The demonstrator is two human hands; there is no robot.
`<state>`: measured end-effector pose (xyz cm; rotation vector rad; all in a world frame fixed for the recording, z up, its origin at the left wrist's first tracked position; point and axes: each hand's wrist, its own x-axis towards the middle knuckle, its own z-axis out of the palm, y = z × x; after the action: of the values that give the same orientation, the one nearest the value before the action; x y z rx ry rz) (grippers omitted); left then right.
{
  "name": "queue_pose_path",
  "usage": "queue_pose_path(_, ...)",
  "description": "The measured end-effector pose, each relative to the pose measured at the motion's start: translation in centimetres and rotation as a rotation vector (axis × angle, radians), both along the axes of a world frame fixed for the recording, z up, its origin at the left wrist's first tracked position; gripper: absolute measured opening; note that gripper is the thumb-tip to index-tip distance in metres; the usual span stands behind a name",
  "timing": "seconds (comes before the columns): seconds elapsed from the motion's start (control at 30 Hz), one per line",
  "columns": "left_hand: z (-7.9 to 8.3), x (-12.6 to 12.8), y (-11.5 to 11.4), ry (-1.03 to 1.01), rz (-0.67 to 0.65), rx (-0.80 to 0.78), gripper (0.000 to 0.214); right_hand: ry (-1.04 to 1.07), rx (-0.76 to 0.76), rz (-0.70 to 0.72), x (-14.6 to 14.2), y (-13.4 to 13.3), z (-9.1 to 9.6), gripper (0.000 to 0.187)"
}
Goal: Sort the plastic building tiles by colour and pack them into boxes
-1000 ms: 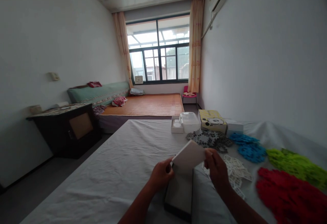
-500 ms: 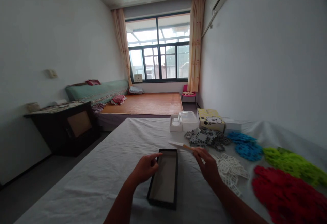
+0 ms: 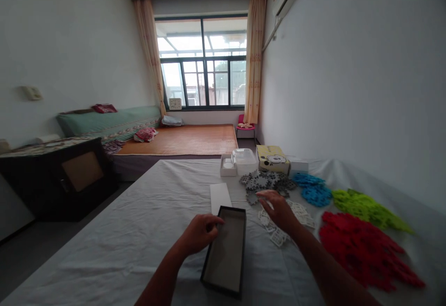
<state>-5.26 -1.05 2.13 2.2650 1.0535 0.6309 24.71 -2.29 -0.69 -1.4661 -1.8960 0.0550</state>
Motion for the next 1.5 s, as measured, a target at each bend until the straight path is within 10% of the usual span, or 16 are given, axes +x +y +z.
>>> queue_pose_path(0.27, -1.3, 3.5, -1.1, -0.015, 0.118, 0.125, 0.029, -0.355, -0.430, -0.176, 3.2, -2.8, -2.0, 0.074)
queue_pose_path(1.17, -2.8, 3.4, -0.9, -0.166, -0.017, 0.011, 0.028, -0.125, 0.004, -0.305, 3.9, -2.1, -2.4, 0.020)
queue_pose_path(1.5, -3.2, 3.7, -1.3, -0.256, -0.136, -0.163, 0.031, 0.068, -0.095, -0.075, -5.8, -3.7, 2.7, 0.014)
